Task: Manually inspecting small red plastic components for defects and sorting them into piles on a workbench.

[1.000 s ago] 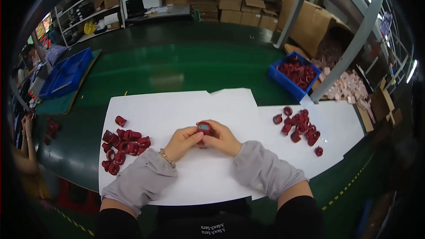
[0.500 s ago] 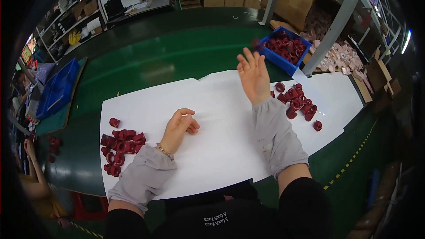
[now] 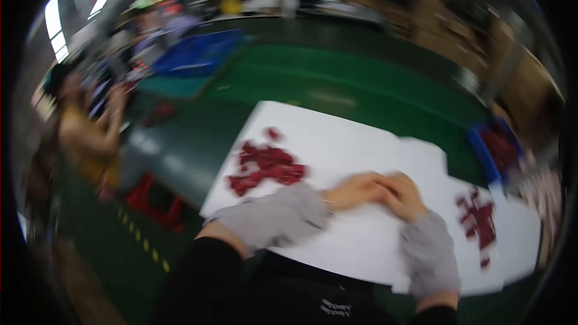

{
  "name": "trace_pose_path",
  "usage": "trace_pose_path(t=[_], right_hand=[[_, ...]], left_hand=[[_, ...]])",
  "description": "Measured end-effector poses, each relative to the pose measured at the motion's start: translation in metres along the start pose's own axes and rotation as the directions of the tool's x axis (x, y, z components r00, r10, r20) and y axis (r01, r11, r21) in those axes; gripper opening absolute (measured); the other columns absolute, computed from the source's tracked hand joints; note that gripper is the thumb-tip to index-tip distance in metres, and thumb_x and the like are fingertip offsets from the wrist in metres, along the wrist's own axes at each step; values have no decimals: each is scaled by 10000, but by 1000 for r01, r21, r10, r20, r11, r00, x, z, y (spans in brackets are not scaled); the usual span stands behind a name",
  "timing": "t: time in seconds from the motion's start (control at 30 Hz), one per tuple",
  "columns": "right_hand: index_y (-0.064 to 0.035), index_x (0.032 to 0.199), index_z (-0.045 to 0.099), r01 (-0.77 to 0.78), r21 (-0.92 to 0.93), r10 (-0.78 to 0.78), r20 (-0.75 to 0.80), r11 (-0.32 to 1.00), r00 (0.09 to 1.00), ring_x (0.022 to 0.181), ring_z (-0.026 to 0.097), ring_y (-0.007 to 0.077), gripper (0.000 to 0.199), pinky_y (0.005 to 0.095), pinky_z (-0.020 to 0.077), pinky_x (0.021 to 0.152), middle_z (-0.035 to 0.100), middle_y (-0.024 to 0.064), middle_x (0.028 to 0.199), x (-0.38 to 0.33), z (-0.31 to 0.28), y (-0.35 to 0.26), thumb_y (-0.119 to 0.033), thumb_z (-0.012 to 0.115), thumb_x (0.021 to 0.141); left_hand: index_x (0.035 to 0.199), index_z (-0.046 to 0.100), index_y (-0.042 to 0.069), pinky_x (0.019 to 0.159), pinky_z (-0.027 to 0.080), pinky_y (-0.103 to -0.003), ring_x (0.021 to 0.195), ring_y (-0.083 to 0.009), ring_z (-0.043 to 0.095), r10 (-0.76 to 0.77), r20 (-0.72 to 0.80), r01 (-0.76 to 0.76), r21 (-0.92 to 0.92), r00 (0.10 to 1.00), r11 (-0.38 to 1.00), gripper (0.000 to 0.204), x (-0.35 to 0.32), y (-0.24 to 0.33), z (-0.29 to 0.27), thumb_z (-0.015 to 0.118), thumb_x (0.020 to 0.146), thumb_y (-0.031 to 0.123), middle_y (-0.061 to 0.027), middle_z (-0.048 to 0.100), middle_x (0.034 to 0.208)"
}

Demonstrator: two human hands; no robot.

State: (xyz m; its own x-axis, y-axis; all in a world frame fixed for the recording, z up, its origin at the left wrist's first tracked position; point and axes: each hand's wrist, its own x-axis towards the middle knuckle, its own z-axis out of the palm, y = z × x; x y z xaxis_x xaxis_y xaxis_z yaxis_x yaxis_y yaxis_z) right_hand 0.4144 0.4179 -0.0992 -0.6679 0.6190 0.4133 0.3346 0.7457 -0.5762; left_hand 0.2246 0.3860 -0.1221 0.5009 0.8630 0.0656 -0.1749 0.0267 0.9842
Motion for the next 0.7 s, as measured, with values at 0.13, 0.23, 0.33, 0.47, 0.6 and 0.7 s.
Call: trace_pose_path(t=[0.13,0.23,0.33,0.47,0.6,0.7], right_hand=[[-8,928,639,-55,36,58,-97,998,994,767,580,301,187,379,457,717,622,135,831,-16,-5,1,-110,590,780],[11,928,625,-85,80,91,-75,993,993,761,580,282,166,349,456,697,612,137,837,-12,4,6,-56,578,784],[23,931,617,-94,102,101,-65,990,993,751,579,259,159,325,454,675,602,135,837,-6,5,5,-10,568,784],[27,918,609,-108,118,118,-76,987,990,738,574,240,147,312,451,649,595,130,824,-5,2,9,8,562,781],[26,908,609,-85,123,96,-92,989,991,730,573,233,140,307,449,640,594,127,824,-6,0,12,10,563,777],[29,900,610,-126,156,144,-108,980,984,720,574,232,133,308,448,634,598,126,816,-9,0,11,3,570,776]], left_hand=[[1179,526,-4,756,499,-280,854,-123,592,126,52,-133,152,991,979,296,14,-10,6,523,938,167,-94,622,972],[1140,532,-14,726,504,-278,799,-127,603,78,27,-79,40,997,996,263,8,-10,4,512,941,157,-86,627,901],[1111,535,-17,708,503,-276,771,-130,606,92,18,-92,32,996,995,241,5,-9,1,505,943,155,-74,625,848],[1085,539,-14,703,501,-276,761,-133,610,122,32,-124,92,992,988,225,11,-7,1,505,944,158,-73,625,820],[1074,539,-12,702,500,-276,757,-135,616,132,31,-134,82,991,988,221,14,-7,3,508,943,163,-75,629,815],[1068,540,-10,704,500,-274,756,-137,621,115,36,-119,138,993,983,219,13,-4,4,512,941,166,-77,632,815]])
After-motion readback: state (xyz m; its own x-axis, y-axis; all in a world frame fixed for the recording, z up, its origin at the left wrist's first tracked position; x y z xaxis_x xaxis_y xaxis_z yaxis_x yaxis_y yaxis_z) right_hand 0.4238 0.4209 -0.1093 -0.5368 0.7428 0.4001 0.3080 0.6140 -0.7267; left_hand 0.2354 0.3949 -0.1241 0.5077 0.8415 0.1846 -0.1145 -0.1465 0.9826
